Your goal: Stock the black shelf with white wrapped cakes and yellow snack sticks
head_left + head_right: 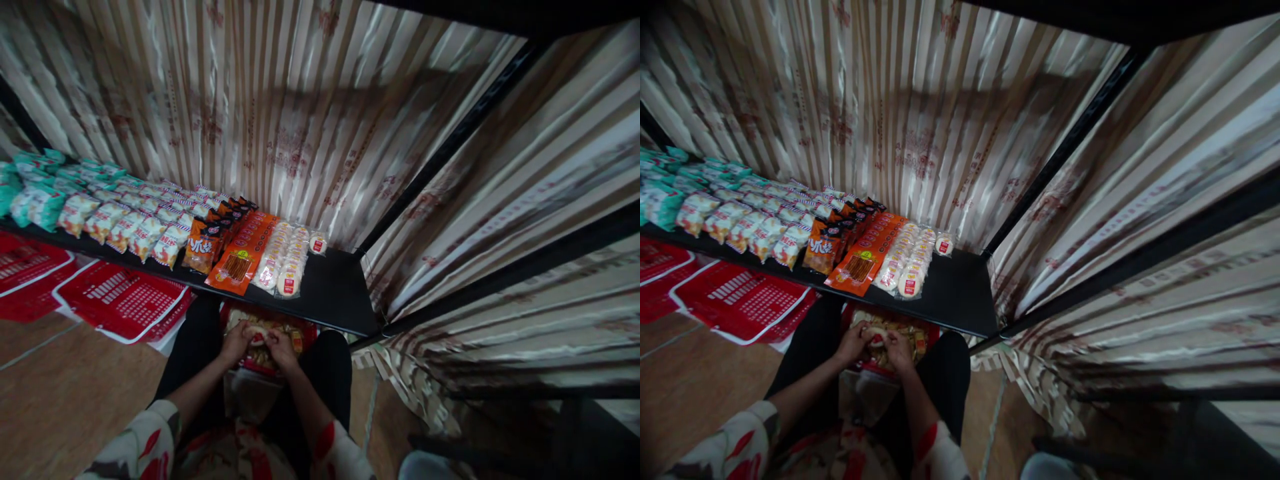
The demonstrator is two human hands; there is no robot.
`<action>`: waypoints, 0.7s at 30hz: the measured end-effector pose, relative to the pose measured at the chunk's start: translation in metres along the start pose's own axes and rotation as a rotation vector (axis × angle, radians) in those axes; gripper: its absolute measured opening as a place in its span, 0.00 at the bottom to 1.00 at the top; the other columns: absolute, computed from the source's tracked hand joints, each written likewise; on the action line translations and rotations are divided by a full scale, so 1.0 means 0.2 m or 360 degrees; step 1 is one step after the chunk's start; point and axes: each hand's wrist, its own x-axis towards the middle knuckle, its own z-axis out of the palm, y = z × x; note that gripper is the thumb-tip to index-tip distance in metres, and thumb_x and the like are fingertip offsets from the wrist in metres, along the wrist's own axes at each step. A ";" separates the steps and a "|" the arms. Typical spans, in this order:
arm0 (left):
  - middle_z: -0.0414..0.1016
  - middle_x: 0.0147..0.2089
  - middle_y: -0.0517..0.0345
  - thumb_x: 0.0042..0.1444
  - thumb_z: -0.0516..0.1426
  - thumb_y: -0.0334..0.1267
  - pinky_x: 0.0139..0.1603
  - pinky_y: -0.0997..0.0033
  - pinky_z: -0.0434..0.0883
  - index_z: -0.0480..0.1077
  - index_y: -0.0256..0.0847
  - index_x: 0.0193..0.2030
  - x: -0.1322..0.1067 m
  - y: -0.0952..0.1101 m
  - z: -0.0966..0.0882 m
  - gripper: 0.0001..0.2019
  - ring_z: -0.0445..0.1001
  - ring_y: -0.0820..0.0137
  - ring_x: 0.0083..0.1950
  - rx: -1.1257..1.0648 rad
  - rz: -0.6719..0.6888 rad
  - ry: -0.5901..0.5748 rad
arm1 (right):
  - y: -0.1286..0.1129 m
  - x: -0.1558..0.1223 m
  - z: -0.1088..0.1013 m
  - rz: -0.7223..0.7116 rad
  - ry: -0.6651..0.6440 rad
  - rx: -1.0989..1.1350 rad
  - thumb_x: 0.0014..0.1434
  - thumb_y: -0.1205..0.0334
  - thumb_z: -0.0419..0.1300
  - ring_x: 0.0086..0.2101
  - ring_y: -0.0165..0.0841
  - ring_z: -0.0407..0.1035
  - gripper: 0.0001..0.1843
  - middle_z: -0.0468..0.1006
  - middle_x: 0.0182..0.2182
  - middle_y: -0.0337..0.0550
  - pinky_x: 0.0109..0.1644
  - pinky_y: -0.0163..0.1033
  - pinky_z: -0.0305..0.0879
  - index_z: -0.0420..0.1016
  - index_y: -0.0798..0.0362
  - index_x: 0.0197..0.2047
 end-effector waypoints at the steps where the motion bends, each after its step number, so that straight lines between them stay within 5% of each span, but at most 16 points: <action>1: 0.68 0.23 0.65 0.54 0.51 0.36 0.29 0.78 0.62 0.66 0.40 0.35 -0.01 0.01 0.00 0.05 0.69 0.73 0.28 -0.0020 0.0006 0.0000 | 0.00 0.00 0.00 -0.0013 0.0003 0.0012 0.39 0.57 0.64 0.28 0.33 0.69 0.10 0.76 0.23 0.36 0.37 0.38 0.64 0.77 0.50 0.28; 14: 0.66 0.20 0.66 0.53 0.52 0.38 0.25 0.77 0.62 0.67 0.39 0.33 -0.06 0.06 -0.03 0.06 0.67 0.75 0.23 -0.0266 0.0103 0.0026 | -0.12 -0.12 -0.03 -0.0160 -0.0098 0.0214 0.38 0.51 0.66 0.25 0.29 0.68 0.15 0.76 0.22 0.34 0.34 0.33 0.63 0.73 0.51 0.27; 21: 0.70 0.26 0.65 0.52 0.53 0.34 0.31 0.78 0.63 0.69 0.39 0.44 -0.11 0.15 -0.06 0.12 0.69 0.75 0.28 -0.0094 0.0242 0.0185 | -0.16 -0.18 -0.04 -0.0093 0.0119 0.0167 0.37 0.49 0.67 0.25 0.29 0.68 0.17 0.74 0.20 0.35 0.29 0.33 0.63 0.70 0.53 0.23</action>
